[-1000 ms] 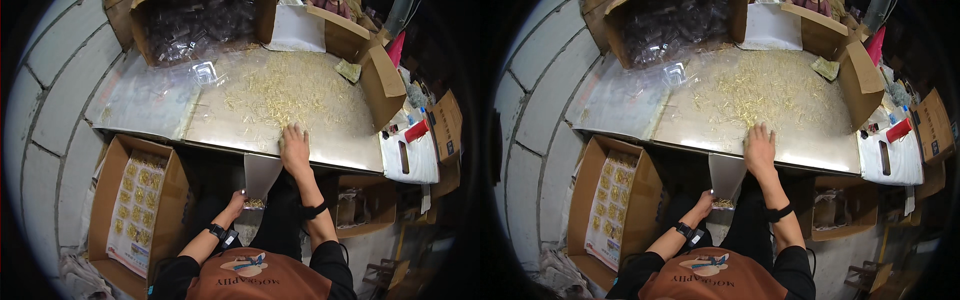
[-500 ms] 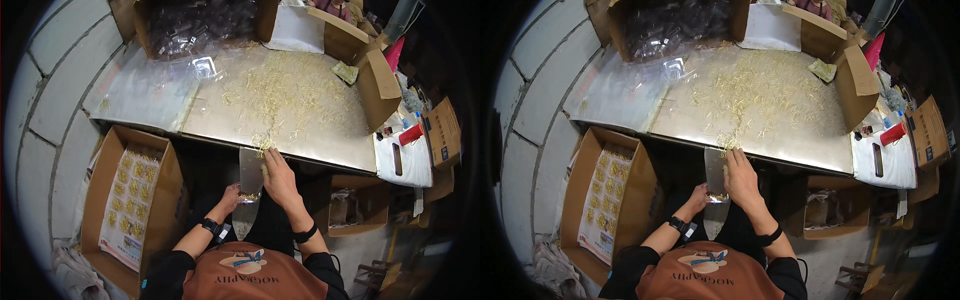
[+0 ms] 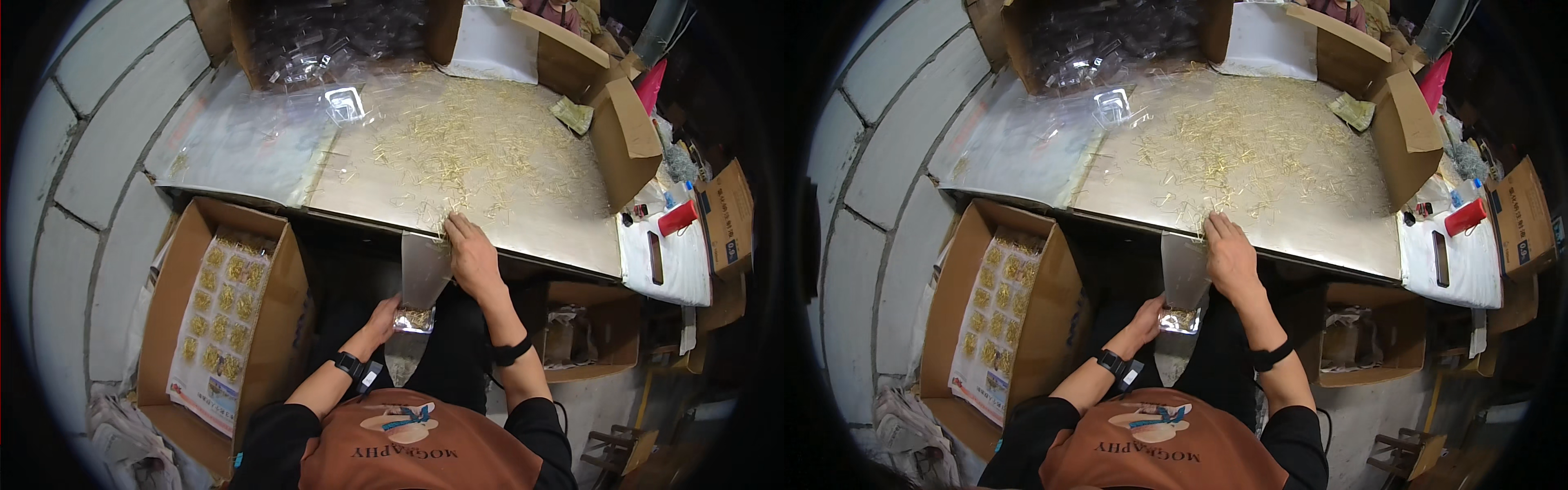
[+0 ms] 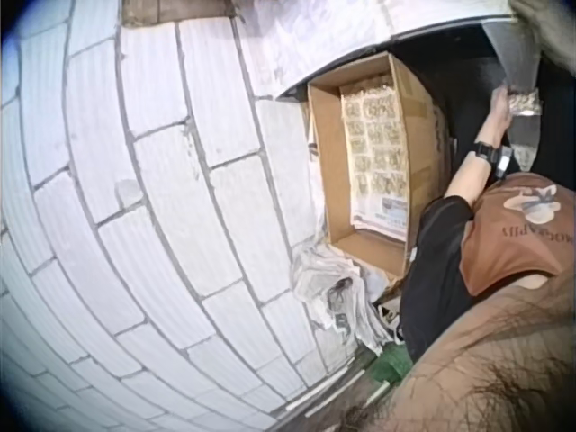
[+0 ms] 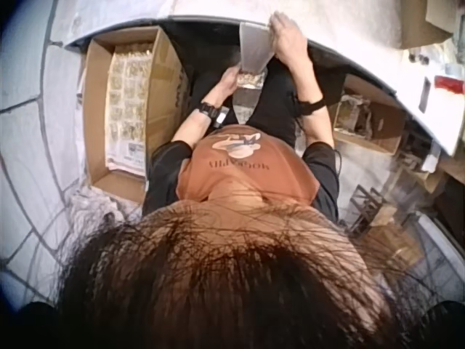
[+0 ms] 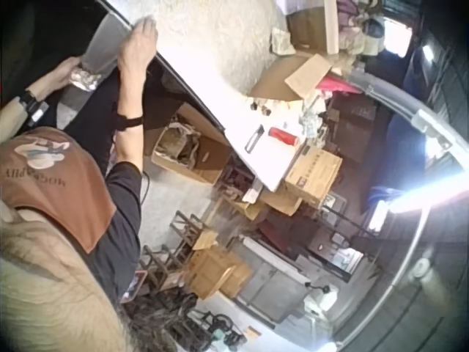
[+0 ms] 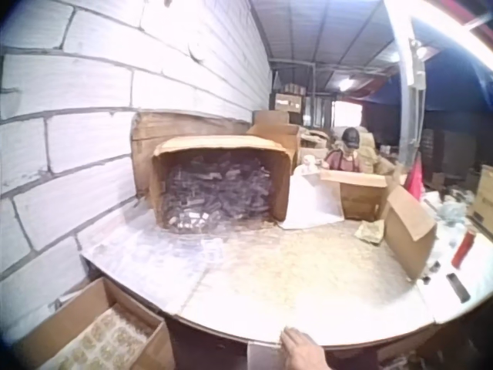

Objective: Operating a machine to process strips and packaging small gold components into plastic bags.

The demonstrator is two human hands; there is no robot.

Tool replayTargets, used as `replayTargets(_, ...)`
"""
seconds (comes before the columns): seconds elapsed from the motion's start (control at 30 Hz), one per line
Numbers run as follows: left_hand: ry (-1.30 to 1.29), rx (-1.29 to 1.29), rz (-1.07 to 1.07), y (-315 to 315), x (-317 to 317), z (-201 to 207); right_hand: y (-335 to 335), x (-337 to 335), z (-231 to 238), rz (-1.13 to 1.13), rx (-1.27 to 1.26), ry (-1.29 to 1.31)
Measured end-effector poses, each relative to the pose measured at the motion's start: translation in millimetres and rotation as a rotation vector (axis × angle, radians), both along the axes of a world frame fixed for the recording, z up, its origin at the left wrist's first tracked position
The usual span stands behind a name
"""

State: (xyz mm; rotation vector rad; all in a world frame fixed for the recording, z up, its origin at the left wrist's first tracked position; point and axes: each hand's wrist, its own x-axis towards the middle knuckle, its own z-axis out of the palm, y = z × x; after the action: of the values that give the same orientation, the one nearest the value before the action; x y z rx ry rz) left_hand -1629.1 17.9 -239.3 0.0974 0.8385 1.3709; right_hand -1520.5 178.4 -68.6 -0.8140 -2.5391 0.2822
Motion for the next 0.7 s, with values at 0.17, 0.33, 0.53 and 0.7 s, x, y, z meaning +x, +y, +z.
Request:
replayTargets(0.17,-0.004,-0.003,-0.029,1,-4,16,-49,16,14,0.064,0.013,-0.03)
replayTargets(0.33,-0.025,-0.005,-0.056,1,-2,24,-74,36,29,0.1,-0.141,0.077)
replayTargets(0.53,-0.012,0.0,-0.042,-1,-3,15,-60,32,33,0.145,-0.124,0.142)
replayTargets(0.7,0.014,0.019,-0.076,3,4,22,-28,5,27,0.23,-0.039,0.112)
